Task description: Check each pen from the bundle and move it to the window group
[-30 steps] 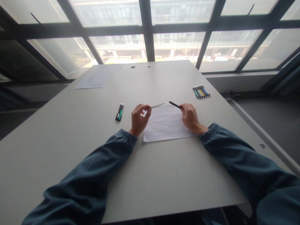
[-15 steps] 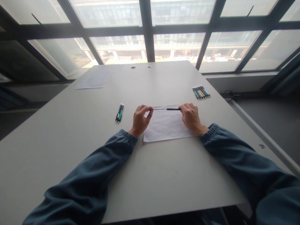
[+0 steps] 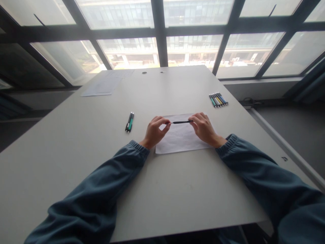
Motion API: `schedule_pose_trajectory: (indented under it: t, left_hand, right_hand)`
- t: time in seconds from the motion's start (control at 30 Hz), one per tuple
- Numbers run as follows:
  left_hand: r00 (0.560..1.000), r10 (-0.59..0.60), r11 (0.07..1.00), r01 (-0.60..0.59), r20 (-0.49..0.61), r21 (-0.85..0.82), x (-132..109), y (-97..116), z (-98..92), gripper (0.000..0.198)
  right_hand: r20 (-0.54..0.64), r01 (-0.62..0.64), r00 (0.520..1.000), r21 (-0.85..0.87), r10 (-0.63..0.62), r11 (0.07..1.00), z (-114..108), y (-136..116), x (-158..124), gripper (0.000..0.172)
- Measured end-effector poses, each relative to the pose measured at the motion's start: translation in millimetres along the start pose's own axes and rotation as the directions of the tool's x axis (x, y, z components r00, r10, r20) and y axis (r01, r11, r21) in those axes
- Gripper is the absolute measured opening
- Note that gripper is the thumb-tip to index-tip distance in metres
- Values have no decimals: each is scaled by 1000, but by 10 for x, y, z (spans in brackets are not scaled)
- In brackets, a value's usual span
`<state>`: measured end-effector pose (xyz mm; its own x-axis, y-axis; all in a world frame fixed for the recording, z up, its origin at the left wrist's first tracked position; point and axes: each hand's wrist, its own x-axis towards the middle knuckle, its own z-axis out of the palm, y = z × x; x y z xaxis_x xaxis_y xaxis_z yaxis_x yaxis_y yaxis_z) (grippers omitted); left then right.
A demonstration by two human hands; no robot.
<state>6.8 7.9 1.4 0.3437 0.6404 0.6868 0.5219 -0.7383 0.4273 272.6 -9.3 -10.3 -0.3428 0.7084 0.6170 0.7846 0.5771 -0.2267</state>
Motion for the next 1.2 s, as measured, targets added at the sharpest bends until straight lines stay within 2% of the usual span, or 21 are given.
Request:
schedule_pose_trajectory:
  t: [0.2, 0.7, 0.87, 1.03, 1.2]
  left_hand:
    - [1000, 5, 1000, -5, 25, -15, 1, 4, -1, 8]
    - [998, -21, 999, 24, 61, -44, -13, -29, 24, 11]
    - [998, -15, 998, 18, 58, -57, -24, -70, 35, 12]
    - [999, -31, 995, 34, 36, -90, -28, -68, 34, 21]
    - [1000, -26, 995, 27, 12, -94, -17, -49, 23, 15]
  right_hand:
    - [-8, 25, 1000, 30, -25, 999, -2, -2, 1, 15]
    - [44, -10, 999, 56, 7, 998, -13, -14, -1, 18]
    - [23, 8, 1000, 62, -9, 998, -5, -5, -5, 18]
    - [31, -1, 1000, 67, -1, 998, -3, -1, -6, 18]
    - [24, -2, 1000, 53, 1, 999, -7, -2, -6, 18]
